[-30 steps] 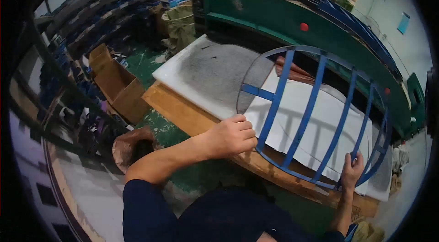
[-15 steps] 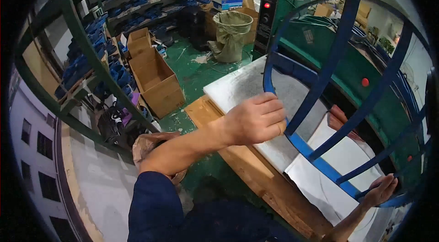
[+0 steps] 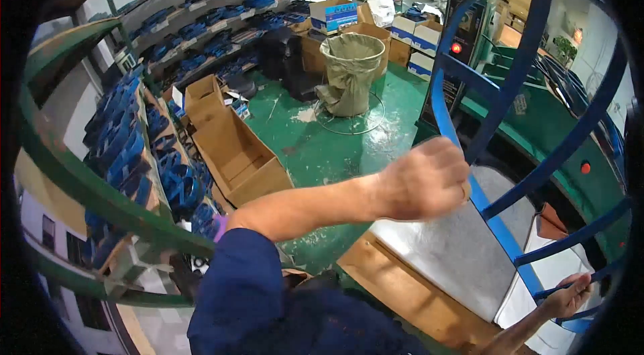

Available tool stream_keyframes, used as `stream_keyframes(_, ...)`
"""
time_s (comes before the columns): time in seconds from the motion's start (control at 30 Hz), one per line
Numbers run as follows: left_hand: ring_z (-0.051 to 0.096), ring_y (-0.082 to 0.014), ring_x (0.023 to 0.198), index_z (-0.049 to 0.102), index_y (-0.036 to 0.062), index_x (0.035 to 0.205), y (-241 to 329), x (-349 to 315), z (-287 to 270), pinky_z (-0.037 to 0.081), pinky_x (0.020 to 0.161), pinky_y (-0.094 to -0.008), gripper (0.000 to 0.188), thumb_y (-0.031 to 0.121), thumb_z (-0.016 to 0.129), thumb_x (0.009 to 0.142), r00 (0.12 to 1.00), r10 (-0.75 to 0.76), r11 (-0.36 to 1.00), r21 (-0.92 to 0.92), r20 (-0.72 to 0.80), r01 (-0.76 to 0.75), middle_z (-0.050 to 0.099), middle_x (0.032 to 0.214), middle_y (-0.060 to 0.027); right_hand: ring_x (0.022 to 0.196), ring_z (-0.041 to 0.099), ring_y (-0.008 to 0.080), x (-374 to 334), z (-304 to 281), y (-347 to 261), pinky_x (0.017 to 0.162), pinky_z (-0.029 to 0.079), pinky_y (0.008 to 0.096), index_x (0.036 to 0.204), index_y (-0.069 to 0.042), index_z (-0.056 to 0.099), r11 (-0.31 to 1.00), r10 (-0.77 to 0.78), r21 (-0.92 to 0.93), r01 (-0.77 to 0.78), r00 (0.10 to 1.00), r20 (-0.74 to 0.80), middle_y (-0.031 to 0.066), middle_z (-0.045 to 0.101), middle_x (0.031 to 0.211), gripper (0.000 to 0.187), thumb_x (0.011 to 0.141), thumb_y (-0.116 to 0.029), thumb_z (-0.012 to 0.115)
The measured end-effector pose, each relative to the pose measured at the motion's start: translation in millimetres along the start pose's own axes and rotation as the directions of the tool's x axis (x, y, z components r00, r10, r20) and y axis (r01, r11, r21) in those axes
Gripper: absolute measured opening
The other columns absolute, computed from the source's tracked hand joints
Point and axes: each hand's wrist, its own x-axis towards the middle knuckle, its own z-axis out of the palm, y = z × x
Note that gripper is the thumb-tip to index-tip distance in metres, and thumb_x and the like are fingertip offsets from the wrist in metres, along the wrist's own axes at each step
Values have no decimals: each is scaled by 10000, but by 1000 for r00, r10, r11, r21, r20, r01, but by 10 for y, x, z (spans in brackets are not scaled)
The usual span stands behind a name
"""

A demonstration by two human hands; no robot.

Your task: Operating an industrial die-cutting press to cut shapes from layered materials.

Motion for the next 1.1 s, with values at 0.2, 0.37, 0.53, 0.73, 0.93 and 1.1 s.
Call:
stream_keyframes(0.2, 579, -301, 888, 568, 16, 958, 15, 88, 179, 509, 737, -404, 386, 138, 772, 654, 970, -77, 937, -348, -232, -9, 532, 974, -122, 497, 388, 59, -459, 516, -324, 435, 307, 205, 876, -37, 512, 989, -71, 122, 83, 992, -104, -6, 450, 570, 234, 966, -229, 612)
stream_keyframes(0.37, 512, -458, 1156, 403, -85, 1321, -222, 25, 418, 454, 971, -459, 666, 166, 723, 793, 925, -335, 727, -674, -179, 133, 491, 1259, -296, 509, 408, 68, -680, 903, -488, 457, 326, 204, 949, -19, 541, 978, -200, 45, 202, 979, -48, 17, 481, 600, 175, 977, -184, 591)
stream_keyframes(0.53, 563, -442, 1081, 300, -99, 1377, -642, -355, 546, 449, 946, -439, 618, 232, 584, 939, 879, -463, 489, -860, -115, 145, 514, 1212, -295, 527, 388, 59, -1087, 1824, -967, 490, 293, 205, 896, -42, 508, 993, -111, 48, 109, 993, 47, -14, 447, 609, 187, 1002, -193, 537)
stream_keyframes(0.73, 524, -96, 731, 430, 13, 1227, -1569, -954, 306, 434, 626, -252, 318, 254, 460, 1022, 669, -715, -19, -963, 201, 268, 545, 868, -35, 544, 414, 54, -1710, 3058, -1330, 513, 313, 200, 939, -37, 517, 991, -133, 39, 127, 953, 272, -13, 467, 626, 217, 1008, -242, 524)
stream_keyframes(0.93, 385, -17, 485, 474, 57, 983, -2292, -1925, 152, 292, 430, -204, 227, 272, 427, 1036, 389, -900, -31, -919, 197, 393, 424, 587, 60, 526, 383, 12, -2519, 4049, -1512, 470, 270, 175, 992, -72, 491, 989, -86, 146, 1, 813, 576, -46, 465, 650, 88, 994, -145, 539)
stream_keyframes(1.1, 368, -15, 497, 481, 65, 940, -2727, -2481, 23, 285, 436, -195, 247, 291, 441, 1032, 305, -924, -71, -888, 230, 455, 423, 611, 61, 603, 400, 21, -2947, 4558, -1515, 519, 307, 170, 1053, -62, 478, 992, -26, 108, -72, 706, 707, -50, 453, 752, 117, 975, -100, 557)
